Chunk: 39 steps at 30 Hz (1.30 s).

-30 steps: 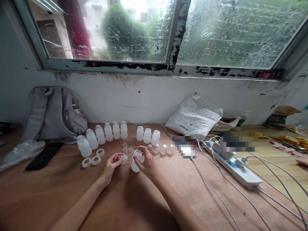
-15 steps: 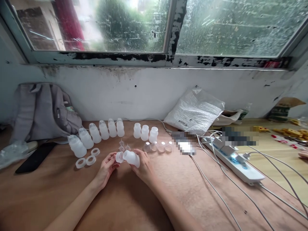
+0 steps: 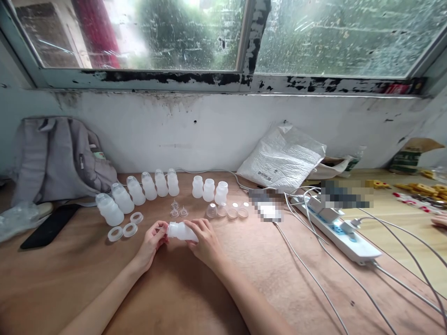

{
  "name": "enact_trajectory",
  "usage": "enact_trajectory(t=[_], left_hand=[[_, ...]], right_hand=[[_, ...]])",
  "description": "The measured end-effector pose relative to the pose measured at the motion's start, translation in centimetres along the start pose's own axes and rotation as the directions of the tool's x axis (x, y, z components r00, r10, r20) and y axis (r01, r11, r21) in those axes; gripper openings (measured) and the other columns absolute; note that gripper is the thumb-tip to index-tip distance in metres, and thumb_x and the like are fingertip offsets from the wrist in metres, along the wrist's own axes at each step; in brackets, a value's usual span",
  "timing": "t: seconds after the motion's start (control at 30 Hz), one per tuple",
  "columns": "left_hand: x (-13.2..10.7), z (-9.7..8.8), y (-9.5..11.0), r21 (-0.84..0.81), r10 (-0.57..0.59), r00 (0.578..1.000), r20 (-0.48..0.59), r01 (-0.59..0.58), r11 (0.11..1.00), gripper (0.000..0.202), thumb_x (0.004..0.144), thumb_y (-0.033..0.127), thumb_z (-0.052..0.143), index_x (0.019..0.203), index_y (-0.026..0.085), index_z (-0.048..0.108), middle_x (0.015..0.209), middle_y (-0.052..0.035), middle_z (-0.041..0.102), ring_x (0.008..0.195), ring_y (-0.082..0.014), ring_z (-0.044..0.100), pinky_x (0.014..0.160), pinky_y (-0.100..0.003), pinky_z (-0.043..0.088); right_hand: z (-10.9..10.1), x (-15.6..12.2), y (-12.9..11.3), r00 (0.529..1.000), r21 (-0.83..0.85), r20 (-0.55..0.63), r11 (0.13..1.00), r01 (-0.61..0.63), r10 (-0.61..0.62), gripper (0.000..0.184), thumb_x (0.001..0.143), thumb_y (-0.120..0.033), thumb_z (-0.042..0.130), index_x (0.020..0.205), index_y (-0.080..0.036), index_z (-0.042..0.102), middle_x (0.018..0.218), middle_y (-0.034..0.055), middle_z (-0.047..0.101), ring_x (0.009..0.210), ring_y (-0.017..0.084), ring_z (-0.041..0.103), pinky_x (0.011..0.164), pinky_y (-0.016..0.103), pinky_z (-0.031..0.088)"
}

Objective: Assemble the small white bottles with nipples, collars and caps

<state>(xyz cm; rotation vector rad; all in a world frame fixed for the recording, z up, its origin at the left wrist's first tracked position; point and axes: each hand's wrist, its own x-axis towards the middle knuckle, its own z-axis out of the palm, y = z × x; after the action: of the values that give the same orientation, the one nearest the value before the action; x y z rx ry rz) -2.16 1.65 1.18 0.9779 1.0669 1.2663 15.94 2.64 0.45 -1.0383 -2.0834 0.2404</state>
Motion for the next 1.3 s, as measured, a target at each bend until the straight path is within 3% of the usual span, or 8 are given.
enact_trajectory(t=[0.27,0.47,0.63,0.8,0.97,1.07,1.2,1.3], left_hand=[[-0.1,-0.6,0.4,-0.068,0.007,1.0,0.026,-0.006,0.998,0.024,0.068,0.035,0.063,0.082,0.016,0.057,0.069,0.0003,0.055,0.056,-0.008,0.048,0.056,-0.021,0.039],[-0.3,-0.7,1.1,-0.151,0.093,0.989,0.112,-0.076,0.986,0.027,0.063,0.016,0.06,0.091,0.018,0.06,0.096,-0.006,0.058,0.088,-0.0167,0.052,0.075,-0.025,0.04],[0.0,-0.7,0.9,-0.067,0.028,0.999,-0.024,-0.029,0.997,0.034,0.067,0.028,0.063,0.098,0.017,0.056,0.08,-0.0036,0.059,0.073,-0.0142,0.055,0.067,-0.025,0.041],[-0.1,-0.7,1.1,-0.124,0.071,0.997,0.004,-0.07,0.99,0.037,0.061,0.023,0.068,0.095,0.018,0.057,0.096,-0.006,0.061,0.093,-0.0176,0.053,0.077,-0.025,0.04],[-0.1,-0.4,0.8,-0.012,0.001,0.999,-0.038,-0.002,1.0,0.035,0.064,0.035,0.066,0.093,0.017,0.057,0.084,-0.0046,0.063,0.078,-0.0157,0.056,0.068,-0.024,0.041],[-0.1,-0.4,0.6,-0.003,0.042,0.999,-0.025,-0.042,0.999,0.034,0.061,0.034,0.069,0.089,0.017,0.058,0.08,-0.004,0.064,0.078,-0.0164,0.057,0.07,-0.024,0.041],[-0.1,-0.5,0.8,-0.073,0.09,0.996,0.006,-0.089,0.993,0.036,0.061,0.03,0.07,0.092,0.018,0.056,0.092,-0.0058,0.064,0.091,-0.0185,0.056,0.078,-0.026,0.041],[-0.3,-0.3,0.8,-0.084,0.036,0.998,0.044,-0.032,0.996,0.039,0.066,0.034,0.067,0.099,0.017,0.056,0.102,-0.009,0.061,0.096,-0.02,0.055,0.078,-0.027,0.042]], right_hand=[[-1.3,0.6,-0.8,0.985,0.295,0.065,0.94,-0.174,0.162,0.032,0.068,-0.037,0.064,0.095,-0.021,0.058,0.091,0.0063,0.058,0.081,0.02,0.055,0.07,0.031,0.044],[-1.5,0.7,-0.9,0.886,0.461,0.262,0.757,-0.464,0.383,0.029,0.071,-0.043,0.059,0.086,-0.018,0.062,0.075,0.0017,0.062,0.063,0.015,0.055,0.055,0.024,0.042],[-1.1,0.6,-1.0,0.884,0.462,0.246,0.754,-0.467,0.397,0.033,0.068,-0.044,0.062,0.087,-0.018,0.062,0.078,0.0023,0.063,0.067,0.016,0.055,0.055,0.024,0.042],[-1.0,0.5,-0.8,0.884,0.441,0.22,0.766,-0.467,0.413,0.034,0.068,-0.045,0.061,0.087,-0.017,0.062,0.079,0.0031,0.062,0.068,0.016,0.056,0.055,0.024,0.043],[-1.1,0.6,-0.9,0.89,0.451,0.202,0.768,-0.455,0.408,0.032,0.068,-0.044,0.061,0.086,-0.018,0.062,0.078,0.0028,0.062,0.068,0.017,0.056,0.055,0.025,0.043],[-1.1,0.7,-0.9,0.884,0.462,0.218,0.754,-0.467,0.414,0.033,0.067,-0.044,0.062,0.086,-0.018,0.062,0.078,0.0029,0.062,0.067,0.016,0.055,0.055,0.025,0.043],[-1.0,0.6,-0.8,0.873,0.487,0.234,0.726,-0.486,0.427,0.035,0.066,-0.044,0.062,0.089,-0.017,0.06,0.08,0.0029,0.062,0.068,0.017,0.056,0.057,0.026,0.044],[-0.9,0.6,-1.0,0.892,0.459,0.181,0.767,-0.449,0.414,0.034,0.068,-0.044,0.062,0.089,-0.018,0.059,0.082,0.0037,0.062,0.073,0.018,0.056,0.061,0.027,0.045]])
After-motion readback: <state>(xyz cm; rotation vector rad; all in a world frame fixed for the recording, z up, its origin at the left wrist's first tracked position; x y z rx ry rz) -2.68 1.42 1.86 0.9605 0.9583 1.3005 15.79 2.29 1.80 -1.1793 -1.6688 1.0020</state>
